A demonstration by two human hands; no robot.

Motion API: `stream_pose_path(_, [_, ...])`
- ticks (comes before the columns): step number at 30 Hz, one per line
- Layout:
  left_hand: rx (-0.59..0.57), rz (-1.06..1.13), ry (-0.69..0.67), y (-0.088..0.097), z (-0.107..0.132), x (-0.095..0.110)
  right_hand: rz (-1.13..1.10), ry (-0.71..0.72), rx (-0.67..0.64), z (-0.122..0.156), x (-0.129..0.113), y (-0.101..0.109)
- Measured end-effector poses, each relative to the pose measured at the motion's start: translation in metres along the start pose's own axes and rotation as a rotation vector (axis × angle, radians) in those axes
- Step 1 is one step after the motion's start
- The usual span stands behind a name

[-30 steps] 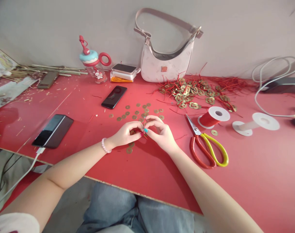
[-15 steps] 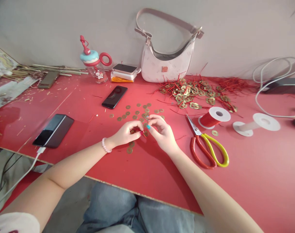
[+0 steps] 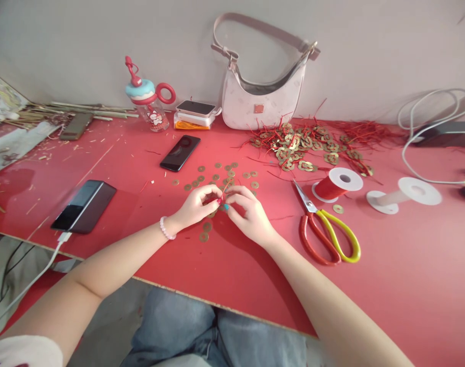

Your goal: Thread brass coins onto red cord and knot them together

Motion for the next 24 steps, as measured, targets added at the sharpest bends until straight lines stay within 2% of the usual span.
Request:
stream_pose_path(8, [0.065,-0.073,-0.041,0.005,0.0,0.001,0.076,0.036,0.059,-0.001,-0.004,0.006])
stream_pose_path(11, [0.105,-0.033,-0.034,0.011,-0.001,-0.003,0.119,0.047,0.073,0.0,-0.004,0.007])
stream_pose_path(15, [0.225,0.053,-0.007,0.025,-0.003,-0.01,0.229,0.073,0.064,0.003,0.001,0.004])
stream_pose_path(18, [0.29,0.04,0.004,0.032,-0.003,-0.012,0.368,0.164,0.049,0.005,-0.002,0.0])
stream_pose_path(21, [0.272,-0.017,0.0,0.031,-0.004,-0.011,0.455,0.275,0.035,0.006,-0.01,-0.003])
stream_pose_path(24, [0.227,-0.177,-0.089,0.025,-0.004,0.0,0.487,0.338,0.047,0.007,-0.018,-0.002])
Point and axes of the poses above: each hand's wrist, its own z-axis away from the middle knuckle, its own y-axis out of the back of the hand, x = y × z, the point moved 8 cm from there along -z, towards the middle knuckle, and after that the axes turned 10 degrees about z, right-handed, at the moved point
